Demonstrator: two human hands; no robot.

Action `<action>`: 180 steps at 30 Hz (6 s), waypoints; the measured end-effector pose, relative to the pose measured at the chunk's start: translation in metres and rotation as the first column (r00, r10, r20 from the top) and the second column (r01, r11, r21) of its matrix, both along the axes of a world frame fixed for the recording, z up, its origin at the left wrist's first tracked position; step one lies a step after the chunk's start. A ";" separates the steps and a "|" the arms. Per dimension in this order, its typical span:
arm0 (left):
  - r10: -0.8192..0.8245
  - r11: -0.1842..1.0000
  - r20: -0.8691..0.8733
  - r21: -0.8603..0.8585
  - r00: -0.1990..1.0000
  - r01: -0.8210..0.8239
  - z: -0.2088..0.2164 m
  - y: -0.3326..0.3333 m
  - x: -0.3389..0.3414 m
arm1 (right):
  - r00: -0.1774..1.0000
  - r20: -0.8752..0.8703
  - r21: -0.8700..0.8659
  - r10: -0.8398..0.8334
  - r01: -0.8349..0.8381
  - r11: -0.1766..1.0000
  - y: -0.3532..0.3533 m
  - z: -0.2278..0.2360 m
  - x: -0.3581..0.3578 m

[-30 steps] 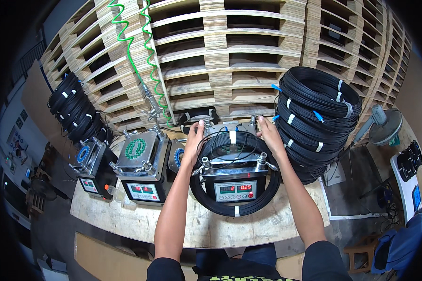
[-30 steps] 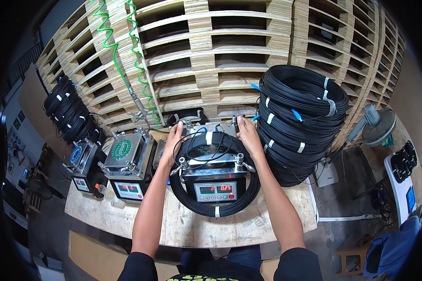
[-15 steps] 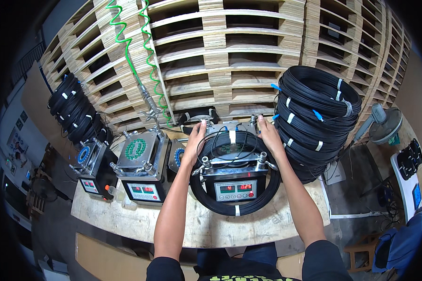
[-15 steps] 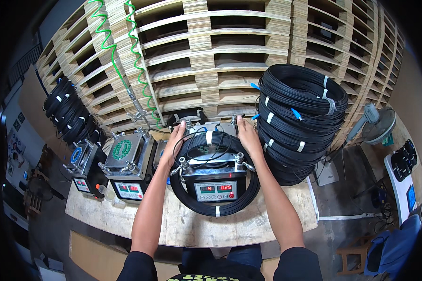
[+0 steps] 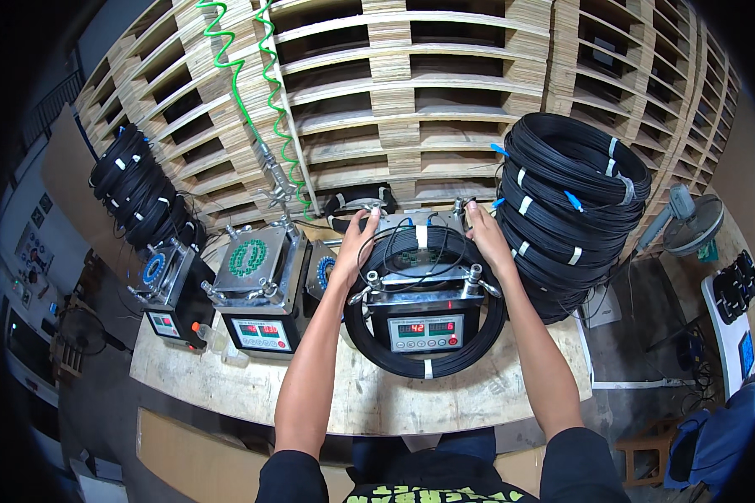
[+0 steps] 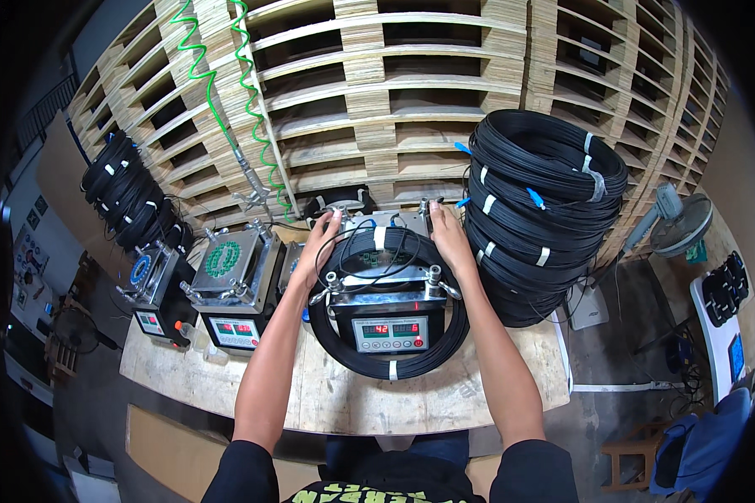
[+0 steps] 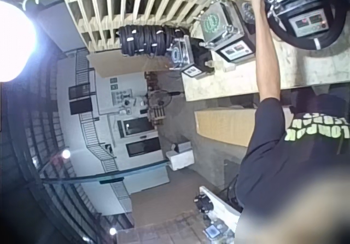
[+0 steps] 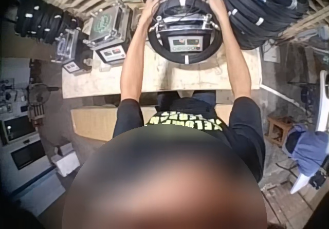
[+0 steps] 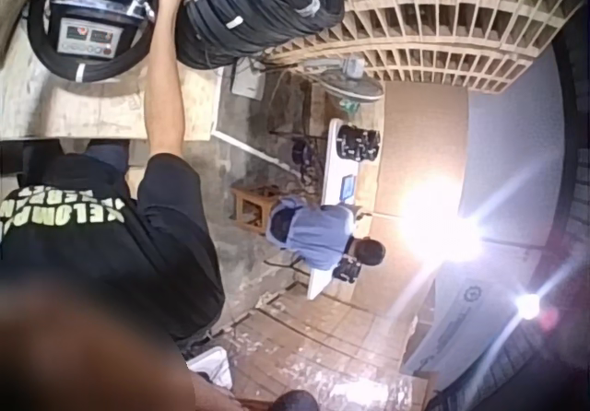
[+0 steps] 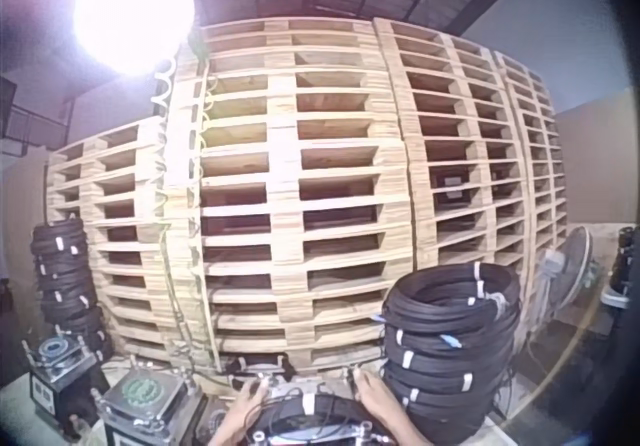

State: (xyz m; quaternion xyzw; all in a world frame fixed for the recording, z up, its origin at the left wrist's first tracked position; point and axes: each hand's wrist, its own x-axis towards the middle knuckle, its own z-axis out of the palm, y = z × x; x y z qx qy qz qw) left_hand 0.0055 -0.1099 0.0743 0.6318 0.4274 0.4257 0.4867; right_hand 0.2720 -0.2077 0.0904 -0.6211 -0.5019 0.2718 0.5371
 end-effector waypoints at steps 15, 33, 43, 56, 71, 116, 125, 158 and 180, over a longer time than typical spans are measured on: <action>0.068 0.997 0.116 -0.031 0.991 -0.065 0.013 -0.018 0.003 | 0.981 -0.193 -0.026 -0.012 0.008 1.000 -0.005 -0.004 0.003; 0.052 0.999 0.035 0.002 0.998 -0.052 0.011 -0.018 -0.001 | 0.991 -0.135 -0.032 0.012 -0.017 0.999 -0.005 -0.003 0.006; -0.061 0.998 0.055 0.033 0.997 0.059 0.012 -0.016 -0.006 | 0.985 -0.168 0.005 0.048 -0.048 0.999 -0.007 0.003 0.001; -0.021 0.991 -0.017 0.131 1.000 0.023 0.023 -0.034 -0.007 | 0.985 -0.163 -0.014 0.063 -0.066 0.998 -0.011 0.002 0.000; -0.036 0.996 0.004 0.085 0.999 0.035 0.023 -0.034 -0.007 | 0.998 -0.019 0.019 0.055 -0.054 0.998 -0.005 -0.002 0.002; -0.056 0.995 -0.024 0.083 0.998 0.058 0.017 -0.029 -0.009 | 0.998 0.016 -0.041 0.063 -0.062 0.997 -0.005 -0.002 0.000; -0.002 0.995 -0.066 0.097 0.998 0.009 0.006 -0.017 -0.012 | 0.983 -0.122 0.002 0.135 -0.136 0.991 -0.007 -0.001 0.001; -0.030 0.999 -0.074 0.012 0.997 0.031 0.022 -0.031 -0.009 | 0.993 -0.099 -0.009 0.059 -0.061 0.998 -0.009 0.001 -0.002; -0.049 0.999 -0.052 0.018 0.997 0.050 0.010 -0.021 -0.005 | 0.876 -0.474 -0.232 -0.084 -0.033 0.972 0.085 -0.039 0.054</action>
